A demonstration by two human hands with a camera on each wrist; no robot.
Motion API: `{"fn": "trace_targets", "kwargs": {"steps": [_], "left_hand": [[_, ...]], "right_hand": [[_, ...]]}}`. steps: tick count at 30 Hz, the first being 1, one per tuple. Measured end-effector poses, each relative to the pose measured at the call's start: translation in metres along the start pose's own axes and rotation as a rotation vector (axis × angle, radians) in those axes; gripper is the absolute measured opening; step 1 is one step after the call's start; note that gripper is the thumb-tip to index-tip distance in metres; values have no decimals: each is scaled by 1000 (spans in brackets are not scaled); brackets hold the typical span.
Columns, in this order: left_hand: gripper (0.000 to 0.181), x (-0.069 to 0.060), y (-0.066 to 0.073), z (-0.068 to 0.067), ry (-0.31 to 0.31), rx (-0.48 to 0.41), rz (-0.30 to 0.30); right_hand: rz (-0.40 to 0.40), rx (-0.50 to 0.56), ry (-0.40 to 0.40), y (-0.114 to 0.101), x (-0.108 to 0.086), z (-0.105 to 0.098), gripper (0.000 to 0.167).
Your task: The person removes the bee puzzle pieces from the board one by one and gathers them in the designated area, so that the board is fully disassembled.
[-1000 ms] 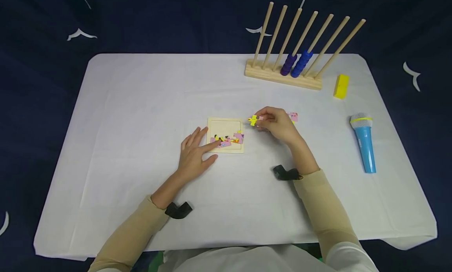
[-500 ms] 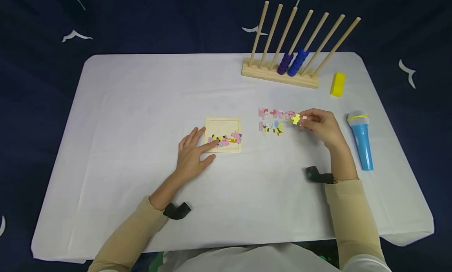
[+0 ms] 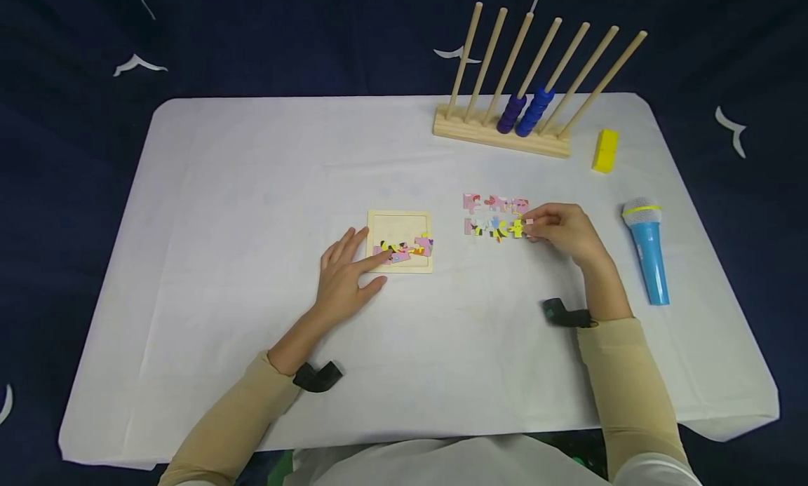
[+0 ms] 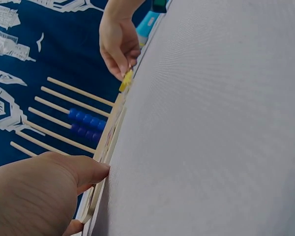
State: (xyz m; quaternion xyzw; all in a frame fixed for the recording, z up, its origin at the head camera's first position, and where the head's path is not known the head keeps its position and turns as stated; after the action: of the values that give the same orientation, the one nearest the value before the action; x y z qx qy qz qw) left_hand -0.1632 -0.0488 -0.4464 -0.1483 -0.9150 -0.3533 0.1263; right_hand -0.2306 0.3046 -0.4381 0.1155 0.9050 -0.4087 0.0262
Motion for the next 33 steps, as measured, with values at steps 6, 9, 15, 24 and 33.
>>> {"fn": "trace_targets", "kwargs": {"steps": [6,9,15,24,33], "left_hand": [[38,0,-1,0,3,-1,-3],[39,0,-1,0,2,1,-2],[39,0,0,1,-1,3,5],[41,1,-2,1,0,12,4],[56,2,-3,-2,24,4,-12]], "right_hand": [[-16,-181,49,-1,2,0,26],[-6,-246,70,0,2,-1,28],[7,-256,102,-1,-1,-9,28],[-38,-236,133,-18,-2,-17,26],[-81,-169,113,-41,0,-2,30]]}}
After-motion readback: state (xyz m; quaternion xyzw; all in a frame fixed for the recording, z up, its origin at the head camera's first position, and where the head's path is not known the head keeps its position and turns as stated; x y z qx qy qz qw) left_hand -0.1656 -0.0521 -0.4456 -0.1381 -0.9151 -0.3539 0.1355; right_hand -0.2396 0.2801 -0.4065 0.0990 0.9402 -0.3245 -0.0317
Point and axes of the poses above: each hand's wrist, its own x-axis towards the middle knuckle, its own z-axis out of the palm, y = z × x, the point moved 10 cm from there along x, towards the middle knuckle, and after that the axes turned 13 degrees about y, right-handed, at the moved point
